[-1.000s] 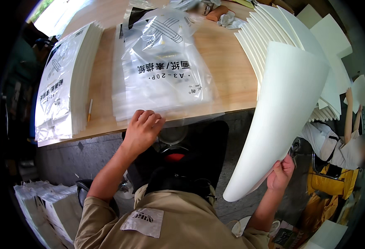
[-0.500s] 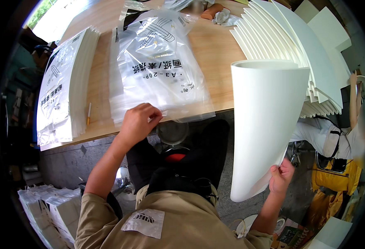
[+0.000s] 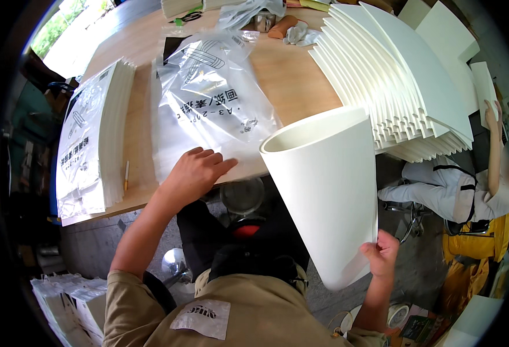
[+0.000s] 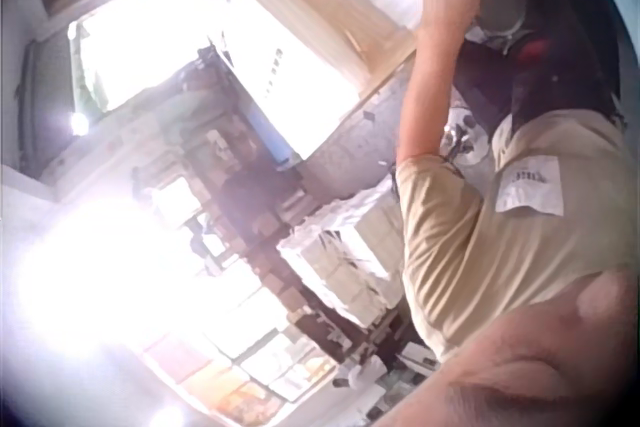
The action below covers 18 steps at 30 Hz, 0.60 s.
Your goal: The person repeatedly takes stacks of white paper, places them into clear plastic packaging, and seals the bags. The person works at a wooden table in a room with stacks of paper and other supplies. Another person is visible in the background handling similar materials.
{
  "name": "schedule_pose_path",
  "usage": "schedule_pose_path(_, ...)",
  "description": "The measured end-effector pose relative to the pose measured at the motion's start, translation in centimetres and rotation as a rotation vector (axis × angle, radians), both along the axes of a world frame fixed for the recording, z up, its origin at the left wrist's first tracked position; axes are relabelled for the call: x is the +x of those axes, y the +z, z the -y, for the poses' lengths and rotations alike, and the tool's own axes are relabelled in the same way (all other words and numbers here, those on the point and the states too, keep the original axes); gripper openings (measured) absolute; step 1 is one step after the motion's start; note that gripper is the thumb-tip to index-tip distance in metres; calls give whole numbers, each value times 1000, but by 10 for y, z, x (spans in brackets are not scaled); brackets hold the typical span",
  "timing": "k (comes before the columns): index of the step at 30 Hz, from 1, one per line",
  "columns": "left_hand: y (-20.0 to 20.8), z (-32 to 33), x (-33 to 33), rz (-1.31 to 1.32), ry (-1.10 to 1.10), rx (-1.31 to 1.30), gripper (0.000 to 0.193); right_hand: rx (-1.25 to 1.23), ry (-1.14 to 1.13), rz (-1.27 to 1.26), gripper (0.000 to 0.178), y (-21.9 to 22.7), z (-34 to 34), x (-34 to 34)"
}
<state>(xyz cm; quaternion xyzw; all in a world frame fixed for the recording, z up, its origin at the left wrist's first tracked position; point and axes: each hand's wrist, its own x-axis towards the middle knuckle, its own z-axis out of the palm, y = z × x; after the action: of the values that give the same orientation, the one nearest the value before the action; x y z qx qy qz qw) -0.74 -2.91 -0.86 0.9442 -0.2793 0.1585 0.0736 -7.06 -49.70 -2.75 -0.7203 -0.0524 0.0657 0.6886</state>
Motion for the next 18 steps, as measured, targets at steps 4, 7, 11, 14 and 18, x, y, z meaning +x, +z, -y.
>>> schedule_pose_path(4, 14, 2, 14, -125, 39, -44, 11, -68, -13, -24, 35, 0, 7, -7)
schedule_pose_path(7, 25, 9, 20, -149, 112, -145, 16, -79, -18, -32, 34, 5, 5, -12)
schedule_pose_path(11, 22, 11, 24, -76, 93, -188, 19, -68, -16, -25, 31, 4, 5, -19)
schedule_pose_path(14, 33, 8, 27, -110, 208, -321, 13, -86, -21, -45, 28, 6, 2, -25)
schedule_pose_path(18, 51, 14, 32, -264, 232, -541, 12, -338, -74, 112, 28, 5, -15, -37)
